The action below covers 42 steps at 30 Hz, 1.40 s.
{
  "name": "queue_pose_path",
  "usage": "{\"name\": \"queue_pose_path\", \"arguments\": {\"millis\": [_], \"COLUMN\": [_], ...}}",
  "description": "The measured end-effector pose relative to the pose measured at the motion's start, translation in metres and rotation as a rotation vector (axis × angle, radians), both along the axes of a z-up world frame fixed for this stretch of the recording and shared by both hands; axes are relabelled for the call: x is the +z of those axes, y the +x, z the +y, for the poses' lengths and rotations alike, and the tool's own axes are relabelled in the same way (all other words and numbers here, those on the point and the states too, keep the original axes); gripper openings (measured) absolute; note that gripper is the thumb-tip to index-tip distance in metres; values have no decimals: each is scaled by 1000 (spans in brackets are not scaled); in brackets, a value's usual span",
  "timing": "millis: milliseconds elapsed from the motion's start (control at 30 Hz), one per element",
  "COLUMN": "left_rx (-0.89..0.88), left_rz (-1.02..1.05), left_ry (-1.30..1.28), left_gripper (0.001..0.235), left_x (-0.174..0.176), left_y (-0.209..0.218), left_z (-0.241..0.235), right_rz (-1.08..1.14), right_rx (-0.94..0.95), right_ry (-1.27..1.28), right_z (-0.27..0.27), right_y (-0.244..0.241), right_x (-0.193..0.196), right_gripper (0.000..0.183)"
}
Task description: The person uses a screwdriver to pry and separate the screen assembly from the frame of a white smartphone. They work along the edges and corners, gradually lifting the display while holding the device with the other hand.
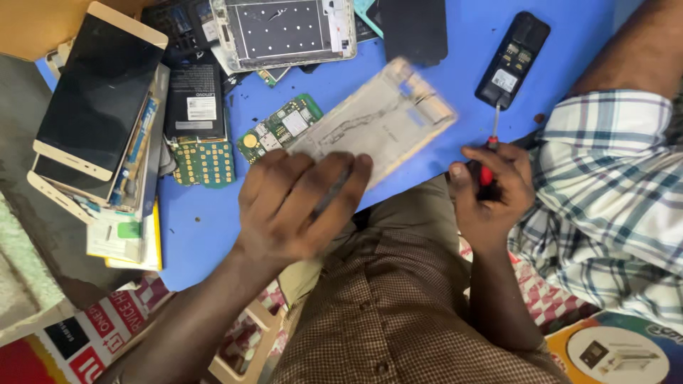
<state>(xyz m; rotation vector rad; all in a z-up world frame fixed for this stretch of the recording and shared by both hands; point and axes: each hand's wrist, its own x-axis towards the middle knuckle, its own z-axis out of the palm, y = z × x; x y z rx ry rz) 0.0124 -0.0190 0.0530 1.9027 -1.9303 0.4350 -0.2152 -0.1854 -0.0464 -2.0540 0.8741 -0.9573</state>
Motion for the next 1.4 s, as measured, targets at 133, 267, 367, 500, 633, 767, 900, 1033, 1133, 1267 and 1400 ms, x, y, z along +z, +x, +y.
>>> {"name": "queue_pose_path", "arguments": {"millis": [133,267,367,500,633,767,900,1033,1133,1267,1400], "left_rx": [-28,56,51,244,393,356,200,-15,-110,-253,-143], "left_rz": [4,113,84,860,1591,1762,1938,2228,2350,2465,2522], "left_ry": [59,77,66,-274,-223,-135,-135,-206,-255,-270,-185], "left_gripper": [34,38,39,26,27,28,36,50,60,61,57], "left_x": [4,21,16,13,3,-5,-7,-12,-15,-15,-12], "left_y": [-2,2,-3,-22,-50,-66,-73,-75,-78,-80,-80], "left_z": [3,5,3,17,23,29,42,54,56,54,52], "right_rz": [-42,-41,-49,-119,-444,-547,-543,-628,-684,-666,-689], "right_rx": [15,4,36,83,267,401,367,395,401,380,345], "right_ry": [15,11,-1,111,575,785,933,1132,1210,1238,1258], "right_z": [1,0,2,6,9,11,9,12,13,16,25], "right_y": [-12,-14,-16,-2,23,37,40,32,30,38,46], "right_x": [-3,-3,3,18,37,43,38,34,36,48,68], "right_gripper": [21,19,20,14,23,26,23,20,20,22,23]}}
